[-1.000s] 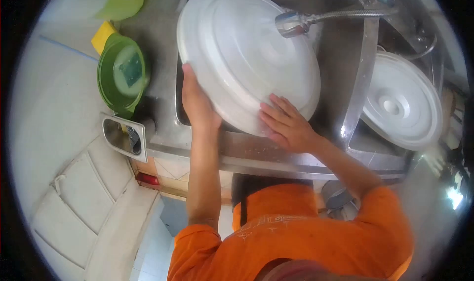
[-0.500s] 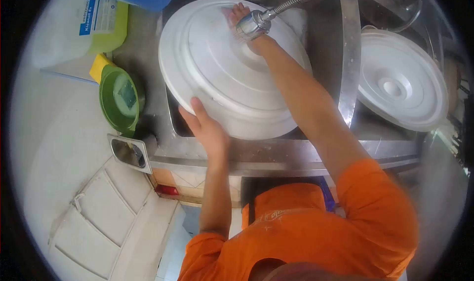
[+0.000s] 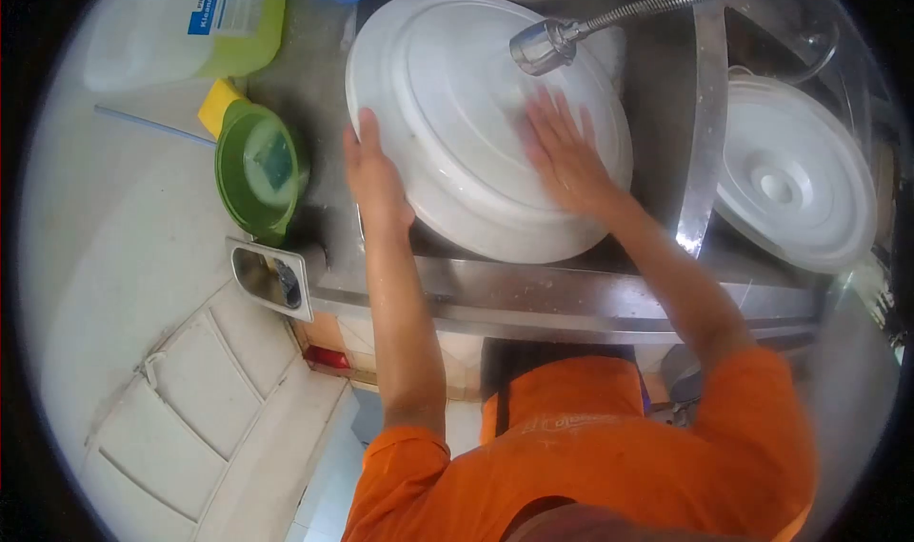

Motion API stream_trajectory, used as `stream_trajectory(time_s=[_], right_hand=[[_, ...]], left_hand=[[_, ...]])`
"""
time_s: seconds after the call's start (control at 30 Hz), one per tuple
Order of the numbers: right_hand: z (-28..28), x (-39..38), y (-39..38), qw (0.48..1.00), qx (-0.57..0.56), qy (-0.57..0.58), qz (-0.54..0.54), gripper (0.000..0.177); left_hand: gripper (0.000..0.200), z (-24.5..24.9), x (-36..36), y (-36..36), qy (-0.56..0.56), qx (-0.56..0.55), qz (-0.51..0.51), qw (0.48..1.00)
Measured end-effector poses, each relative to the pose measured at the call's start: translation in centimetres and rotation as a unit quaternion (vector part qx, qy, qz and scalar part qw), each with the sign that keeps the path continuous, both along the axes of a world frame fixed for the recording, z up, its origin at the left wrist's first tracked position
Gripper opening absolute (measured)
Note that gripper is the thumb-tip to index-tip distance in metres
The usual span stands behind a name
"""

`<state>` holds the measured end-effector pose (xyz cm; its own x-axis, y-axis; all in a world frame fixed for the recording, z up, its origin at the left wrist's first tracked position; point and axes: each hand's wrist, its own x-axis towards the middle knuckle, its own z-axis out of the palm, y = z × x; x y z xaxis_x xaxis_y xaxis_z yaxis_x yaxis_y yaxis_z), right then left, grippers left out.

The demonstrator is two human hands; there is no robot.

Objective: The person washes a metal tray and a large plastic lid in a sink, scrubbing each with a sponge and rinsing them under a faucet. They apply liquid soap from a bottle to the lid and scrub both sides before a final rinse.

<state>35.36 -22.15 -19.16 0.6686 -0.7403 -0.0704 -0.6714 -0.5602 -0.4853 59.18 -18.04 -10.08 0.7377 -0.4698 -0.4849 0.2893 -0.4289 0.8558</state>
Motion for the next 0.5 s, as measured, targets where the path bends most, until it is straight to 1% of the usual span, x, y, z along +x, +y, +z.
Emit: stream_trajectory(time_s=[0.03,0.07,0.1,0.13,0.17,0.2,0.23,0.27,0.3,0.33,0.4,0.43,0.47,0.5], right_hand=[[-1.0,2.7,-2.4,0.999,-0.027,0.027,0.019,0.054],[-3.3,5.8,-5.5,0.998,0.009,-0.055,-0.006,0.054],[-5.3,9.0,-8.0,0.989,0.049,-0.135,-0.03,0.055],[-5.6,12.1,-9.4,0.988,0.033,-0.13,-0.079,0.056],[-5.3,14.7,-10.4,0.984,0.017,-0.124,-0.129,0.058],[-4.8,16.3,-11.2,0.988,-0.022,-0.139,-0.056,0.058],[-4.0,17.4,-11.9,0.986,-0.065,-0.151,0.016,0.059],[-2.8,18.7,-11.2,0.986,-0.064,-0.152,0.016,0.059],[-1.1,19.5,-9.3,0.976,-0.029,-0.214,0.043,0.058],[0.7,19.5,-7.4,0.959,0.004,-0.273,0.071,0.058],[4.1,16.8,-3.8,0.954,-0.05,-0.275,0.111,0.055],[5.1,14.7,-2.2,0.945,-0.051,-0.292,0.137,0.056],[5.8,12.2,-0.5,0.936,-0.049,-0.309,0.163,0.057],[6.6,9.5,1.2,0.934,-0.018,-0.305,0.188,0.056]], left_hand=[[0.057,0.1,0.0,0.2,-0.004,-0.001,0.0,1.0],[0.058,0.2,-0.1,0.7,0.066,-0.102,-0.023,0.992],[0.059,0.4,-0.3,1.4,0.135,-0.199,-0.045,0.97],[0.059,0.2,-1.4,2.6,0.131,-0.195,-0.044,0.971],[0.059,-0.2,-3.4,4.0,0.097,-0.196,-0.009,0.976],[0.06,-0.6,-5.1,5.2,0.062,-0.196,0.023,0.978],[0.06,-1.1,-6.8,5.8,0.059,-0.195,0.02,0.979],[0.059,-1.5,-8.6,6.3,0.002,-0.161,0.04,0.986],[0.059,-1.8,-9.5,6.8,-0.054,-0.126,0.061,0.989],[0.059,-2.1,-9.3,7.0,-0.052,-0.127,0.063,0.989],[0.059,-2.6,-8.1,6.4,0.005,-0.22,0.02,0.975],[0.059,-2.4,-7.6,5.8,0.005,-0.228,0.023,0.973],[0.066,-1.9,-7.1,5.4,0.066,-0.249,0.027,0.966],[0.074,-1.6,-6.3,5.3,0.125,-0.269,0.032,0.955]])
